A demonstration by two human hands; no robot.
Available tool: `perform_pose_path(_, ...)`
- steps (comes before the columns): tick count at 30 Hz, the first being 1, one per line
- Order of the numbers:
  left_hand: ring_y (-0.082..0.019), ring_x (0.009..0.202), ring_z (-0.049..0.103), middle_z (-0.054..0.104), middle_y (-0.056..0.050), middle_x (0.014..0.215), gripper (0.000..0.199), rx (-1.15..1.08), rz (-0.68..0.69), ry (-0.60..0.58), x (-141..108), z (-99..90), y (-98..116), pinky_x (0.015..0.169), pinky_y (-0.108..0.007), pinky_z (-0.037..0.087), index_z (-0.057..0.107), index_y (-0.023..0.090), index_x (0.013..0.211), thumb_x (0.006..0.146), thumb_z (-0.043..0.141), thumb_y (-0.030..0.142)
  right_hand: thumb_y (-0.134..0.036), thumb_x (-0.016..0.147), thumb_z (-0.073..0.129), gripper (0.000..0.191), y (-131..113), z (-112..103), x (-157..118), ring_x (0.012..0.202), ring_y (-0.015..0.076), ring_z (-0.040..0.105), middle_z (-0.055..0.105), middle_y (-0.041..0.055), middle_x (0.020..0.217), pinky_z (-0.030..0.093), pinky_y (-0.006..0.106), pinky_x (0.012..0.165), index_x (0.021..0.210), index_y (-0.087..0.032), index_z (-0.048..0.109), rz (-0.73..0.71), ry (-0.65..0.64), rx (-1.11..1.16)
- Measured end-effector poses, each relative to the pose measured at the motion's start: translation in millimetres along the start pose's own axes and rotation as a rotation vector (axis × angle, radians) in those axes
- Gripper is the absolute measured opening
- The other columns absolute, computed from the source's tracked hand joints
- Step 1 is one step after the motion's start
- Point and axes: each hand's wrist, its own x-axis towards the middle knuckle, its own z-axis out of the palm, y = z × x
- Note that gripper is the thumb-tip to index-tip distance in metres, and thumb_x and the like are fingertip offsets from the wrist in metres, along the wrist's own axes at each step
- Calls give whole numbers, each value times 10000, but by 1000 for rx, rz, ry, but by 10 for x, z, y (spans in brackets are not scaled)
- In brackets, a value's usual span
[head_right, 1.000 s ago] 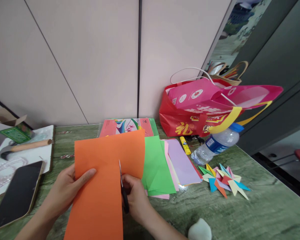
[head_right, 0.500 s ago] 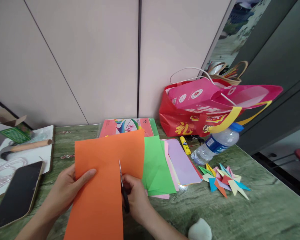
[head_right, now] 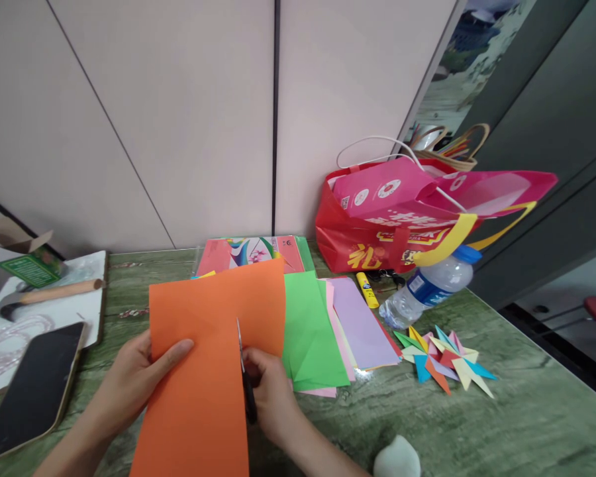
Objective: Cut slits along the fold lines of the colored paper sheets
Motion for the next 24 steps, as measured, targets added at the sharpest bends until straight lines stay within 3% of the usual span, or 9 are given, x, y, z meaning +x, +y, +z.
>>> perform_pose_path(4, -233, 680, 650, 714, -57, 810, 293, 50, 33, -13, 1, -12, 16, 523, -289, 530, 629, 185, 797, 678, 625, 453, -293, 591, 764, 263, -35, -2, -14, 685, 192, 649, 711, 18, 741, 496, 302, 655, 810, -183, 667, -79, -12, -93)
perform_pose_path(10, -238, 673, 646, 709, -61, 794, 312, 83, 39, -23, -9, -20, 17, 531, -302, 532, 624, 182, 787, 666, 618, 469, -282, 541, 786, 242, -123, 41, -14, 694, 199, 647, 719, 20, 742, 494, 281, 627, 723, -189, 658, -150, 36, -150)
perform_pose_path(24, -222, 690, 631, 690, -62, 832, 318, 45, 9, -61, -6, -12, 14, 551, -298, 525, 605, 181, 828, 689, 613, 467, -245, 557, 764, 218, -128, 48, -17, 647, 186, 638, 719, 14, 730, 488, 282, 593, 744, -188, 667, -106, 40, -118)
